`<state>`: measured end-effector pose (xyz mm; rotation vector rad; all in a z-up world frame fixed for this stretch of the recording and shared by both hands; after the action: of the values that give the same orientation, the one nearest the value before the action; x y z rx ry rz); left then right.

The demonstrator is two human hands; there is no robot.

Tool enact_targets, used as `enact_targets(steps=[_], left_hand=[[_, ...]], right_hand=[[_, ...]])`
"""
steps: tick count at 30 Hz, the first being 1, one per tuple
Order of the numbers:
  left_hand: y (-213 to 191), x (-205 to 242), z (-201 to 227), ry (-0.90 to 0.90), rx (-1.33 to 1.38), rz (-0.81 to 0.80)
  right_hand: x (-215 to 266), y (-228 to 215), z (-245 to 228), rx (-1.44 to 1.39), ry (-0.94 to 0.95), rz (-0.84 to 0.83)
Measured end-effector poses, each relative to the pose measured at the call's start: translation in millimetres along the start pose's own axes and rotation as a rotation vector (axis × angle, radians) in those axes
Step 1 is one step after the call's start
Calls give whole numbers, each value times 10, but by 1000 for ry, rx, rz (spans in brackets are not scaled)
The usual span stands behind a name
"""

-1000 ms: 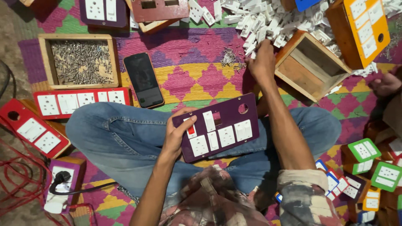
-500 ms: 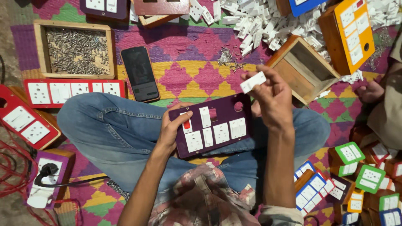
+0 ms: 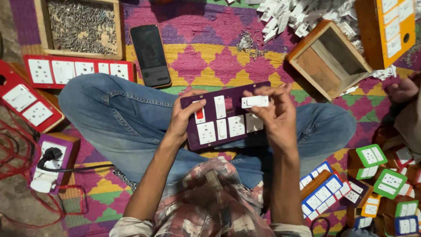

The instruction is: The person sits on the floor and assembles a purple electrical switchboard by inserting white switches and sockets into pre-cut slots. They pick up screws from a nearby pile and secure the components, then flip the board to check alignment and continue fastening.

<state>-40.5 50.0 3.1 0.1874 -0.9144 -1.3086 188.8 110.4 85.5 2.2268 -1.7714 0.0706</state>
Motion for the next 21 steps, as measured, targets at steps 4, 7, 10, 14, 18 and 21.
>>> enact_targets(steps=[4,7,10,14,18,21], left_hand=[[-7,39,3,-18,5,-3],[-7,38,-4,-22,13,-5],[-7,31,-27,-23,30,5],[-28,44,-23,23,-78,25],[-24,52,-30,-1,-42,25],[-5,47,-1,12,-41,16]], right_hand=[[184,164,214,235,-64,133],[276,352,306,451,-98,334],[314,565,260,849,-376,358],[324,758,247,865,-390,393],[361,835,279,949,-485,392],[366,838,324,940,-527,408]])
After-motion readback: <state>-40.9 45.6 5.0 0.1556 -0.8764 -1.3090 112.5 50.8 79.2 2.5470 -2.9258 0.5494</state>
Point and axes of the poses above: each hand's wrist, its own x-axis away from the middle knuckle, its own y-axis out of the palm, z = x × y, the point moved 2 cm from there along -x, towards the middle knuckle, and after that the axes turned 3 degrees about -x, right-handed, at the moved point
